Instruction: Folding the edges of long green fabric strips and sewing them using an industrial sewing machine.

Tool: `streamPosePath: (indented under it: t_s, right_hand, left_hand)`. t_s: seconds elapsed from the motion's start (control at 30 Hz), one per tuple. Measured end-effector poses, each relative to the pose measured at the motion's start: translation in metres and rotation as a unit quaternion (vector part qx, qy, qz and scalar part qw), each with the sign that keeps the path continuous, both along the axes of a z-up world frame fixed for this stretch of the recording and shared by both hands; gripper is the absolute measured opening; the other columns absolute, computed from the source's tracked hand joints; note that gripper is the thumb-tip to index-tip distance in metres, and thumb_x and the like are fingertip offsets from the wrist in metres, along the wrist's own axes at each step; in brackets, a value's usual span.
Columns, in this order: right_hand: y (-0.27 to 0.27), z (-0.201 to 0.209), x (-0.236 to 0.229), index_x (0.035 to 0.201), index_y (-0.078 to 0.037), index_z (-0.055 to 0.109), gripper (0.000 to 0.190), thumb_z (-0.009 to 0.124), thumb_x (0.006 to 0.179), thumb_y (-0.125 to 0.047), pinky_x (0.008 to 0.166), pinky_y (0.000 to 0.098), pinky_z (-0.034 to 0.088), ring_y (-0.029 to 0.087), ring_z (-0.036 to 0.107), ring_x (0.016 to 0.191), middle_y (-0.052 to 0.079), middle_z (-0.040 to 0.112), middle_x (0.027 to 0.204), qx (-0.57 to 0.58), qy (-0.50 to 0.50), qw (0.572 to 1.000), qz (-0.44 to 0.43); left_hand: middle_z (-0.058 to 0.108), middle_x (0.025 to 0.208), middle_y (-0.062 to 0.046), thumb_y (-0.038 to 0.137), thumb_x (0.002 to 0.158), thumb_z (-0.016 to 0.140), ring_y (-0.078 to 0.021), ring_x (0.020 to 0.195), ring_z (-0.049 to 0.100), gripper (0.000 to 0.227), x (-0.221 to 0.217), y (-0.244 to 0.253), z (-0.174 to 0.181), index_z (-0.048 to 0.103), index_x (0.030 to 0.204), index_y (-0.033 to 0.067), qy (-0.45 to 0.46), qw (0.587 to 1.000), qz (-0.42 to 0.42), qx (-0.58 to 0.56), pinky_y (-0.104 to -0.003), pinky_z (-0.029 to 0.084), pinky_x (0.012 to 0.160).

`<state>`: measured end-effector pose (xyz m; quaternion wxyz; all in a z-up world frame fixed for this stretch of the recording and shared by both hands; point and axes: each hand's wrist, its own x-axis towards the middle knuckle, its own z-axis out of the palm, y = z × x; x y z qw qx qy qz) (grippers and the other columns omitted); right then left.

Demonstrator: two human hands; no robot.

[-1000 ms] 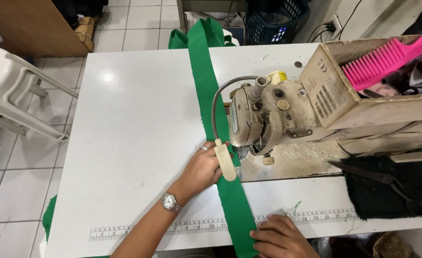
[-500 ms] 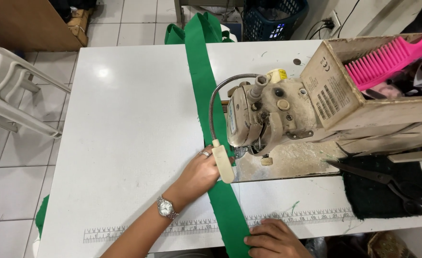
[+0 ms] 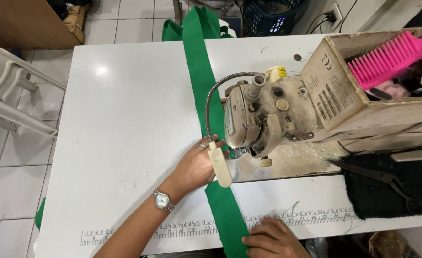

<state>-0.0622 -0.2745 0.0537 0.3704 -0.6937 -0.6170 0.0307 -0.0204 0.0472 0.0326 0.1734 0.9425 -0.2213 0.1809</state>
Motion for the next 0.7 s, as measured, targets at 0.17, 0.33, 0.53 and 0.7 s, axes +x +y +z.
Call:
streamPosePath:
  t_s: [0.17, 0.33, 0.53, 0.7]
  right_hand:
    - [-0.003, -0.006, 0.001, 0.099, -0.015, 0.076, 0.022, 0.06, 0.106, -0.029, 0.099, 0.0485, 0.046, 0.02, 0.068, 0.108, -0.001, 0.075, 0.122, 0.024, -0.027, 0.999, 0.003]
    - [-0.009, -0.003, -0.008, 0.109, -0.015, 0.076, 0.024, 0.061, 0.105, -0.034, 0.099, 0.0542, 0.044, 0.027, 0.065, 0.118, 0.001, 0.072, 0.13, -0.025, 0.03, 0.999, -0.01]
    - [0.003, -0.002, -0.001, 0.109, -0.017, 0.074, 0.016, 0.076, 0.096, -0.028, 0.096, 0.0519, 0.049, 0.024, 0.066, 0.107, 0.0, 0.073, 0.123, -0.003, -0.048, 0.999, -0.022]
    - [0.007, 0.0, -0.001, 0.104, -0.015, 0.076, 0.015, 0.074, 0.097, -0.029, 0.095, 0.0481, 0.048, 0.023, 0.066, 0.108, -0.001, 0.074, 0.123, 0.008, -0.057, 0.998, -0.037]
  left_hand:
    - [0.063, 0.135, -0.02, 0.018, 0.101, 0.052, -0.0446, 0.134, 0.055, 0.029, 0.007, 0.008, -0.007, 0.068, 0.122, 0.0061, -0.013, 1.0, -0.009, -0.019, -0.053, 0.042, 0.114]
    - [0.068, 0.101, -0.009, 0.001, 0.091, 0.072, -0.0265, 0.097, 0.065, 0.011, -0.013, -0.013, 0.038, 0.064, 0.092, 0.0091, -0.017, 0.998, 0.01, -0.059, -0.044, 0.055, 0.087]
    - [0.07, 0.112, -0.015, 0.009, 0.094, 0.067, -0.0331, 0.096, 0.067, 0.004, -0.003, -0.002, 0.014, 0.065, 0.095, 0.0052, -0.052, 0.998, 0.009, -0.016, -0.046, 0.055, 0.092]
    - [0.067, 0.113, -0.016, -0.002, 0.086, 0.061, -0.035, 0.097, 0.063, 0.012, -0.021, -0.017, 0.027, 0.067, 0.096, 0.0013, -0.068, 0.997, 0.046, -0.006, -0.047, 0.049, 0.083]
